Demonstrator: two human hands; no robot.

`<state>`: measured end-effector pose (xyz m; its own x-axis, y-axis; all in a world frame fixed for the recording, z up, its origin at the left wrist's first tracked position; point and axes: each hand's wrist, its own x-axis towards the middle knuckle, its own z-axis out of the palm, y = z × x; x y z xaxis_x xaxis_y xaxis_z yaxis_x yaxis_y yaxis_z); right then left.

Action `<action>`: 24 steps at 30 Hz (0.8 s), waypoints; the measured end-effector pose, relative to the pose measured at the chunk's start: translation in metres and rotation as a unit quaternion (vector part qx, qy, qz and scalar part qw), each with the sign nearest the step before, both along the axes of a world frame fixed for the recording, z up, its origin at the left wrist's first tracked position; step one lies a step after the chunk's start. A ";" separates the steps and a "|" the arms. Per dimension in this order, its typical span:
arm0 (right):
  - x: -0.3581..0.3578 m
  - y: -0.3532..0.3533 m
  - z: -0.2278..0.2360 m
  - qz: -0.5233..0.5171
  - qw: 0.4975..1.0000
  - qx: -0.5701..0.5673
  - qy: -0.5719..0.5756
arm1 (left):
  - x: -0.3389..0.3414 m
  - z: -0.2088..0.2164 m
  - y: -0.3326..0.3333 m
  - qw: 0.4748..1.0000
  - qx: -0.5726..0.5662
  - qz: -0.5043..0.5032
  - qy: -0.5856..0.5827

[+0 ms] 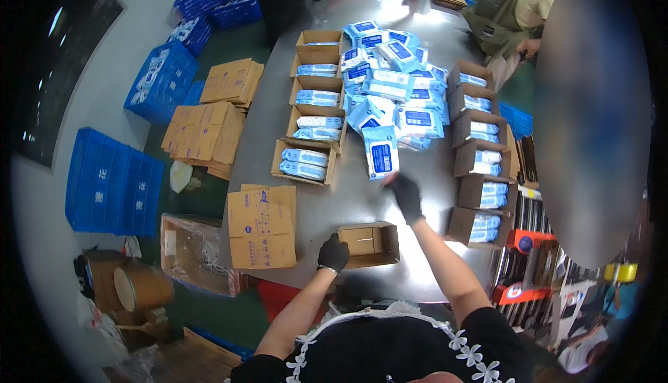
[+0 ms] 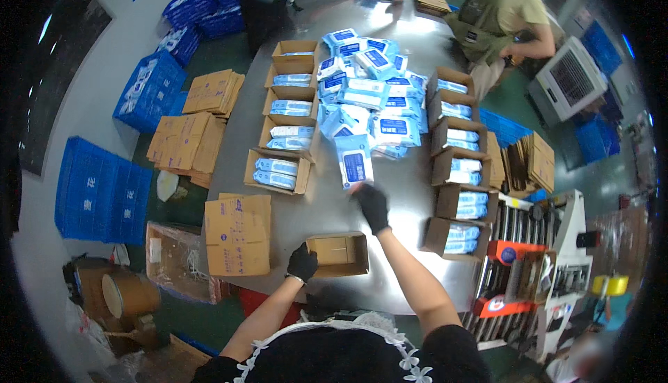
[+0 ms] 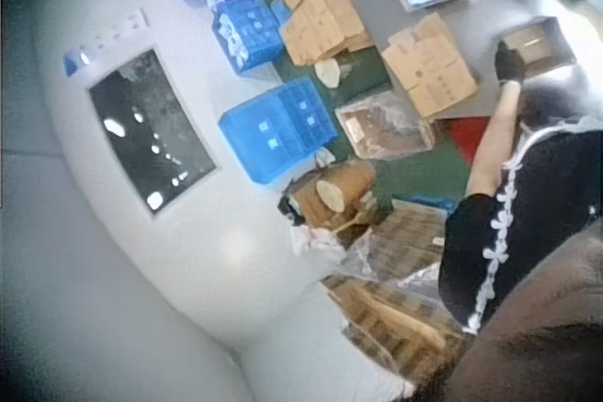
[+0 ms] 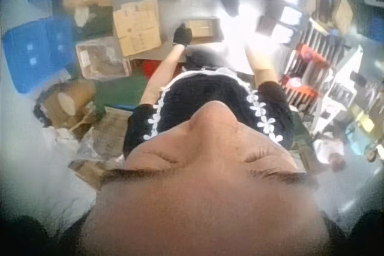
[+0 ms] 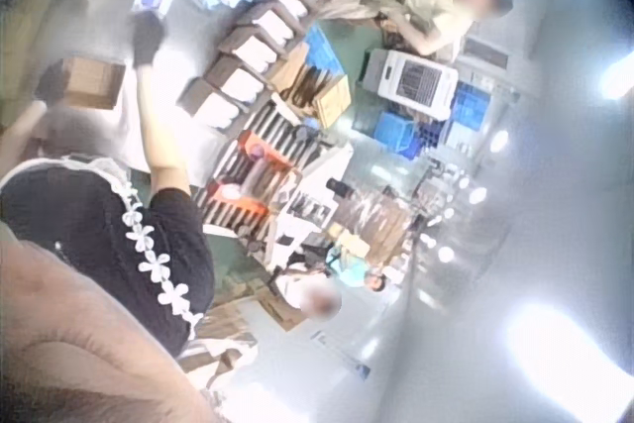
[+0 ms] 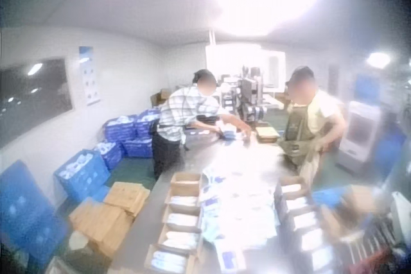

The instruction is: The person folds flat cardboard into small boxes and packs multiple blue packets of wet wipes into each box by hand.

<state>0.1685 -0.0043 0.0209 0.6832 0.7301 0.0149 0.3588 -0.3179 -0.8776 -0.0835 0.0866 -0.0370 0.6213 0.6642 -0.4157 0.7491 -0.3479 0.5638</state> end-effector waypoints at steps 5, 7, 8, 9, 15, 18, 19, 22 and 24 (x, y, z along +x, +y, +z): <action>0.083 0.054 -0.112 -0.311 0.934 -0.050 0.168 | 0.008 -0.006 -0.009 0.998 -0.041 0.018 -0.034; 0.082 0.067 -0.113 -0.149 0.939 -0.049 0.305 | 0.002 0.009 -0.005 0.999 -0.032 0.026 -0.029; 0.072 0.078 -0.097 -0.121 0.980 -0.113 0.112 | -0.006 0.010 -0.006 0.999 -0.028 0.034 -0.027; 0.069 0.086 -0.078 -0.095 0.977 -0.167 -0.092 | -0.008 0.010 -0.009 0.999 -0.024 0.038 -0.029; 0.147 0.133 -0.054 -0.031 0.946 -0.267 -0.179 | -0.002 0.009 -0.009 0.998 -0.029 0.027 -0.044; 0.126 0.131 -0.044 -0.032 0.929 -0.329 -0.164 | 0.002 0.012 -0.009 0.997 -0.013 0.020 -0.075; 0.116 0.127 -0.040 -0.042 0.927 -0.340 -0.150 | 0.003 0.013 -0.009 0.996 -0.006 0.015 -0.088; 0.085 0.078 0.002 -0.015 0.959 -0.203 -0.197 | 0.017 0.039 0.001 0.993 -0.120 -0.005 0.000; 0.060 0.033 0.043 0.042 0.992 -0.013 -0.118 | 0.024 0.054 -0.002 0.996 -0.079 -0.050 0.004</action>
<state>0.2281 0.0288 0.0643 0.6001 0.7861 0.1478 0.5797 -0.3000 -0.7576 -0.0597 0.0842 0.0167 0.6776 0.5255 -0.5145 0.7195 -0.3291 0.6115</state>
